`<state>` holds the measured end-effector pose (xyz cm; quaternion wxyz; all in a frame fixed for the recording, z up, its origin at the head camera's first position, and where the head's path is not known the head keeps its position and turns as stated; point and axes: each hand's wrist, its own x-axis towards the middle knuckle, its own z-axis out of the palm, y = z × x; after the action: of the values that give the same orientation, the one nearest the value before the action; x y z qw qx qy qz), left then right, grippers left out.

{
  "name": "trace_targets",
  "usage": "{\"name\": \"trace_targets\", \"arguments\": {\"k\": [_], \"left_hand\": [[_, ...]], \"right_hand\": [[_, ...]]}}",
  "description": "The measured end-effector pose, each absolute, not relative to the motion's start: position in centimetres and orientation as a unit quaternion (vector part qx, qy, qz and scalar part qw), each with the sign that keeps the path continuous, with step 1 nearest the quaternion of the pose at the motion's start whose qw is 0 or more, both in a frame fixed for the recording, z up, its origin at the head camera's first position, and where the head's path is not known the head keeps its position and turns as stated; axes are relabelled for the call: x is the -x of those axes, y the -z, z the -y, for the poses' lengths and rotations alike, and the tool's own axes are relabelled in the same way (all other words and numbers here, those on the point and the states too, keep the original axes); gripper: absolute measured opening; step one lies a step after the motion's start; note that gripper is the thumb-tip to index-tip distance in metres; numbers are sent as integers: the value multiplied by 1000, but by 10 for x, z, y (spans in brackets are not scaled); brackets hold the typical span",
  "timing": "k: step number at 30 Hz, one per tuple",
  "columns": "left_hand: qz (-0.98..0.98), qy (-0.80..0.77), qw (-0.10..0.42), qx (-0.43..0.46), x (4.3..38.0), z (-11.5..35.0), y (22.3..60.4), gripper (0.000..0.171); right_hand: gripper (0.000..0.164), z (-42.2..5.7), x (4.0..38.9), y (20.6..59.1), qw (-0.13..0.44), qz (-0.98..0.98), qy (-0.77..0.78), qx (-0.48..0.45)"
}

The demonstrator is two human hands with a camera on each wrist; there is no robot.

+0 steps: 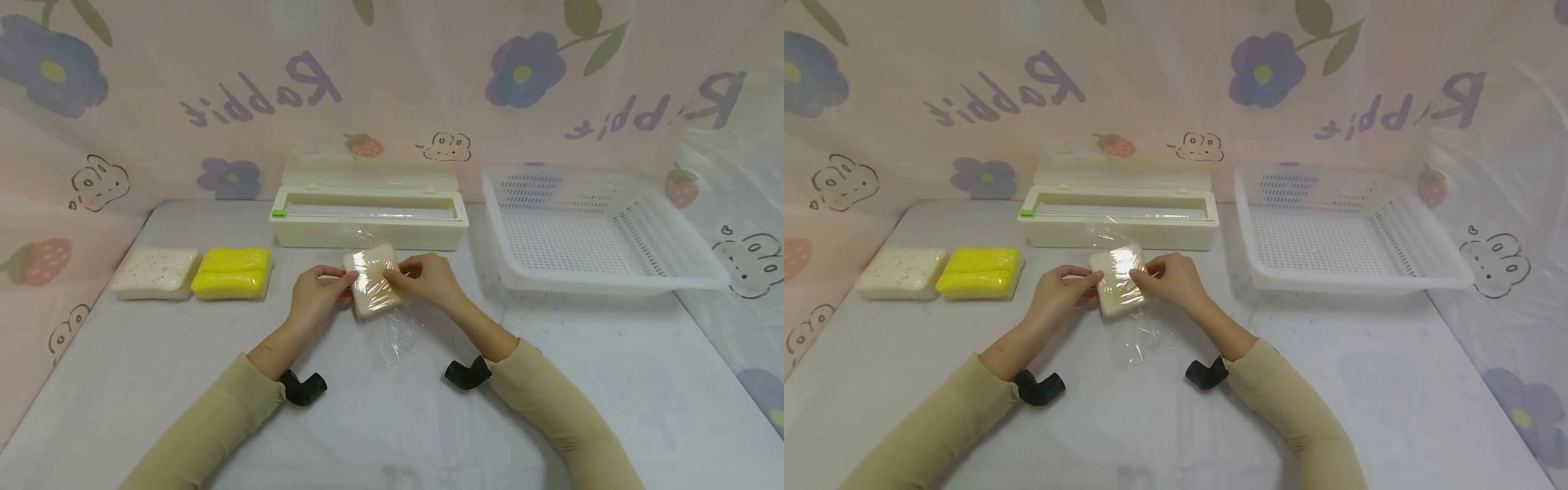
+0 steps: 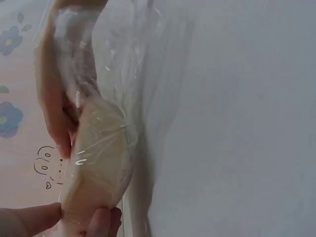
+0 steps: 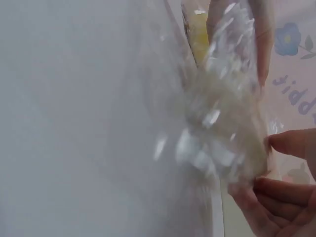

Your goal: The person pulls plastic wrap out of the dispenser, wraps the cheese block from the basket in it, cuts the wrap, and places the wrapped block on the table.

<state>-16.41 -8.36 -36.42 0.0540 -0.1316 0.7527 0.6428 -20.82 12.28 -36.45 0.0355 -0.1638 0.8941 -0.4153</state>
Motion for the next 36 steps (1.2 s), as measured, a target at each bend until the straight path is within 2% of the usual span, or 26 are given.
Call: {"name": "trace_targets", "arguments": {"k": [6, 13, 21, 26, 32, 36], "left_hand": [[-774, -618, 64, 125, 163, 92, 361, 35], [-808, -567, 113, 115, 160, 101, 358, 36], [-813, -553, 144, 112, 157, 101, 361, 36], [-808, -557, 152, 113, 157, 101, 362, 38], [-829, -528, 146, 112, 167, 102, 361, 52], [-841, -504, 160, 110, 177, 100, 361, 62]], "right_hand": [[35, -128, 194, 364, 99, -875, 458, 121], [34, -130, 180, 366, 161, -864, 466, 103], [31, -129, 174, 373, 178, -844, 496, 100], [34, -130, 178, 373, 186, -855, 475, 86], [46, -129, 195, 374, 173, -853, 490, 53], [48, -124, 206, 377, 175, -861, 476, 47]]}}
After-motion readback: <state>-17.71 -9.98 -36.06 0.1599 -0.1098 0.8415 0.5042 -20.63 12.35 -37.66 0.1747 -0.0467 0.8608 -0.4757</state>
